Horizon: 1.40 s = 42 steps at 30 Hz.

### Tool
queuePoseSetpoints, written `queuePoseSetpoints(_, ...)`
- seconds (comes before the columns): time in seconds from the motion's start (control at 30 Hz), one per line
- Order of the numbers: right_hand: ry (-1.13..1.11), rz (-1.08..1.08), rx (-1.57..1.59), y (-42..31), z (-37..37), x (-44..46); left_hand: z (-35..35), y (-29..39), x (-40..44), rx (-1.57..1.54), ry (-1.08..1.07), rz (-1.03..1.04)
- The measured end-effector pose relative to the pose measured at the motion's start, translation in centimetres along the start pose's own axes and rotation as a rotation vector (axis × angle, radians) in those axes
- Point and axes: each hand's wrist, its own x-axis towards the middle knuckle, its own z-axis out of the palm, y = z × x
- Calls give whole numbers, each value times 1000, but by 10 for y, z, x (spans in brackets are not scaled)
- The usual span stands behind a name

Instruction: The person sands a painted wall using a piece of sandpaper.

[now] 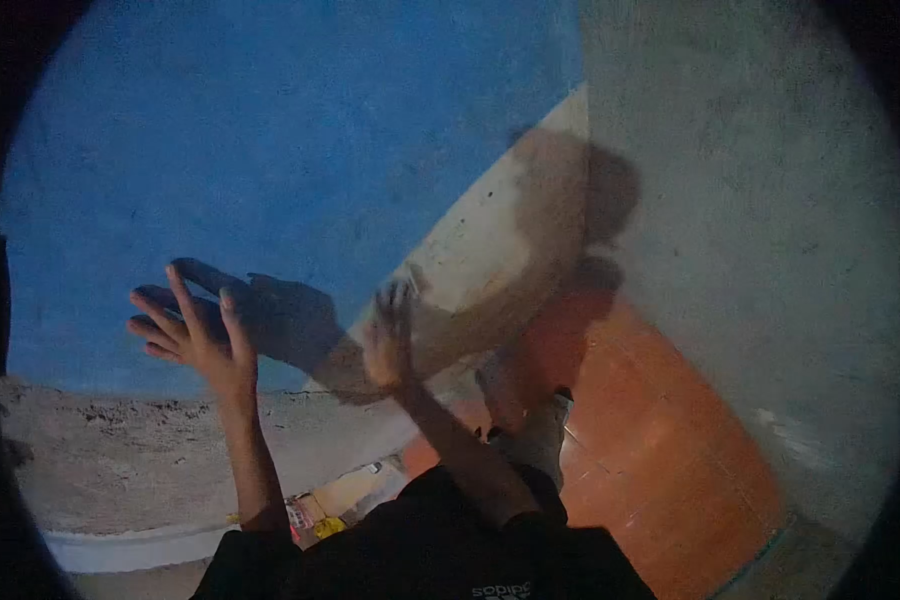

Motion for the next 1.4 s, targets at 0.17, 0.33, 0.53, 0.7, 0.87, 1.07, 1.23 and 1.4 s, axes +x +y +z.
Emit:
queuePoseSetpoints(0.17, 352, 60, 306, 36, -87, 133, -1, 13, 5, 21, -15, -46)
queuePoseSetpoints(0.33, 175, -36, 172, -7, -16, 22, 5, 28, 32, 22, -28, 9)
queuePoseSetpoints(0.53, 308, 261, 346, 38, -124, 159, 14, 47, 49, -10, -4, 24)
queuePoseSetpoints(0.7, 224, 221, 270, 6, -40, 64, 20, 46, 53, -3, 40, 75)
queuePoseSetpoints(0.87, 411, 8, 246, 56, -71, 115, 24, 48, 53, 0, 42, 61)
queuePoseSetpoints(1.07, 478, 136, 322, 80, -119, 180, 31, 51, 54, 108, 37, 57)
queuePoseSetpoints(1.23, 356, -58, 238, 88, -74, 111, 40, 82, 73, 51, 11, 9)
queuePoseSetpoints(1.4, 409, -157, 283, 66, -249, 284, 52, 116, 101, -8, 10, 5)
